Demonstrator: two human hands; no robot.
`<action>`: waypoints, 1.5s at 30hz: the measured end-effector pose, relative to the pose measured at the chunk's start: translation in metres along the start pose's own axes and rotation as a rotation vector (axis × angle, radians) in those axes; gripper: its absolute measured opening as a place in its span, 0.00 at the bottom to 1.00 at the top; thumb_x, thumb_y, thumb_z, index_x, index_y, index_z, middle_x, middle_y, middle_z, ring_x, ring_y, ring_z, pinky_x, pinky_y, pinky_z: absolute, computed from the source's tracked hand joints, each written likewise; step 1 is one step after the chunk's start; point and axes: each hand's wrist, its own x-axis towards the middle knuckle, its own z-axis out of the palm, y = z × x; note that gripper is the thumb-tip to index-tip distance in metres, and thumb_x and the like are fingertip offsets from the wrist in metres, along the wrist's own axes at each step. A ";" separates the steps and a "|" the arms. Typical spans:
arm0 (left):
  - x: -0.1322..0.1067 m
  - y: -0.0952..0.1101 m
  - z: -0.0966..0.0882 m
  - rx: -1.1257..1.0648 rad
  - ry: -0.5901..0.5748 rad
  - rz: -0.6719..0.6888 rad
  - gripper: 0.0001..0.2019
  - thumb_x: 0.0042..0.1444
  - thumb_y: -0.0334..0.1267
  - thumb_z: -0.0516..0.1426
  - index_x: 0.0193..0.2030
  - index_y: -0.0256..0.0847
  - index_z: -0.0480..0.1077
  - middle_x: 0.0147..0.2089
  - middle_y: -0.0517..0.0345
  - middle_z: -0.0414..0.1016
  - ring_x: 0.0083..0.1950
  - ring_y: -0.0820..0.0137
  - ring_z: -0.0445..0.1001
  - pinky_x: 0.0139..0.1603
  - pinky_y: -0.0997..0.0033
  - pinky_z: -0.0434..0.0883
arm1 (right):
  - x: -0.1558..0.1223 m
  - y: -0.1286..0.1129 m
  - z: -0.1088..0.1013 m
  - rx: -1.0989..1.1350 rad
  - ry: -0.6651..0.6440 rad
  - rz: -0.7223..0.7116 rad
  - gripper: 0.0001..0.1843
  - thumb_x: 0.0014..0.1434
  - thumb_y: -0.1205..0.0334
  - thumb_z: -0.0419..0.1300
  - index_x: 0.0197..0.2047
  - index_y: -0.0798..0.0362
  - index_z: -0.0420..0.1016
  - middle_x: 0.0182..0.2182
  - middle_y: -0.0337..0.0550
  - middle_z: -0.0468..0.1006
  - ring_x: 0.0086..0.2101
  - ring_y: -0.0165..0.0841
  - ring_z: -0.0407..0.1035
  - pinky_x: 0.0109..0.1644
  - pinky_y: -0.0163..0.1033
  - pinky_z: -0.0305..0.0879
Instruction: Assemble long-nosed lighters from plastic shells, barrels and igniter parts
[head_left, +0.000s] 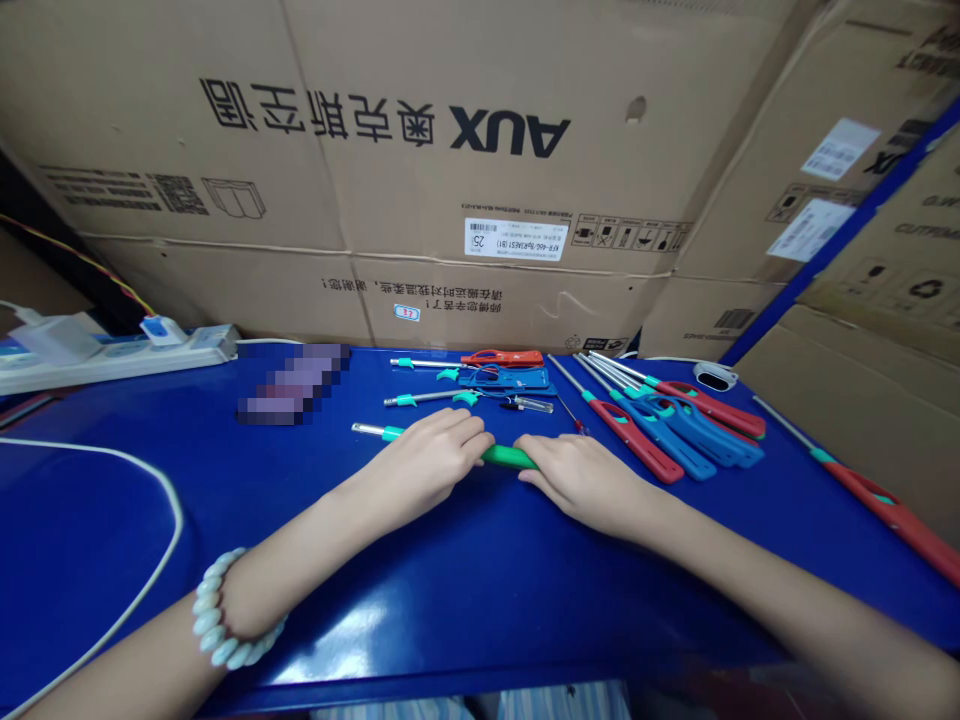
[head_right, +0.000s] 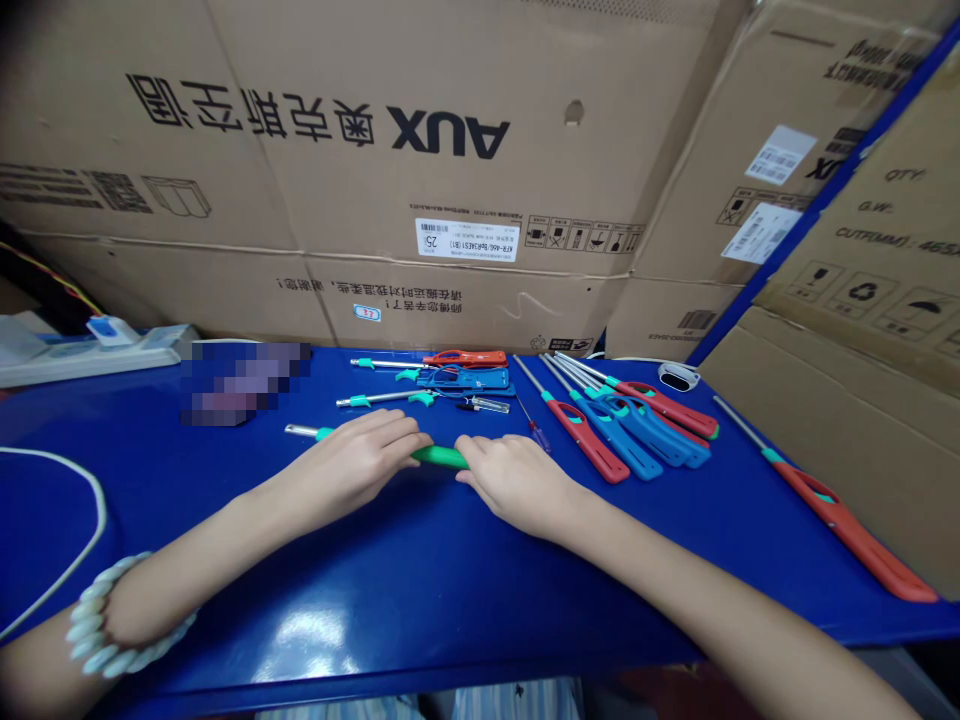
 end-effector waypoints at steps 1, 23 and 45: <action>0.000 0.001 0.000 0.012 0.004 -0.001 0.14 0.65 0.27 0.43 0.41 0.33 0.70 0.37 0.50 0.71 0.38 0.65 0.68 0.41 0.64 0.68 | 0.000 -0.001 0.001 -0.005 0.014 0.005 0.05 0.66 0.62 0.52 0.42 0.54 0.64 0.34 0.44 0.77 0.31 0.37 0.72 0.30 0.37 0.53; 0.001 0.020 0.008 0.041 0.000 0.035 0.10 0.62 0.25 0.47 0.41 0.33 0.69 0.39 0.48 0.72 0.40 0.62 0.70 0.42 0.61 0.69 | 0.001 -0.009 0.009 -0.053 -0.046 0.044 0.07 0.65 0.60 0.53 0.39 0.55 0.68 0.31 0.45 0.77 0.30 0.36 0.72 0.30 0.37 0.48; -0.017 -0.042 -0.022 -0.063 -0.267 -0.228 0.09 0.57 0.40 0.60 0.43 0.42 0.72 0.41 0.56 0.76 0.45 0.63 0.73 0.45 0.66 0.65 | 0.003 0.004 0.002 0.002 -0.102 0.162 0.08 0.65 0.58 0.54 0.41 0.54 0.66 0.33 0.45 0.77 0.33 0.39 0.73 0.28 0.36 0.49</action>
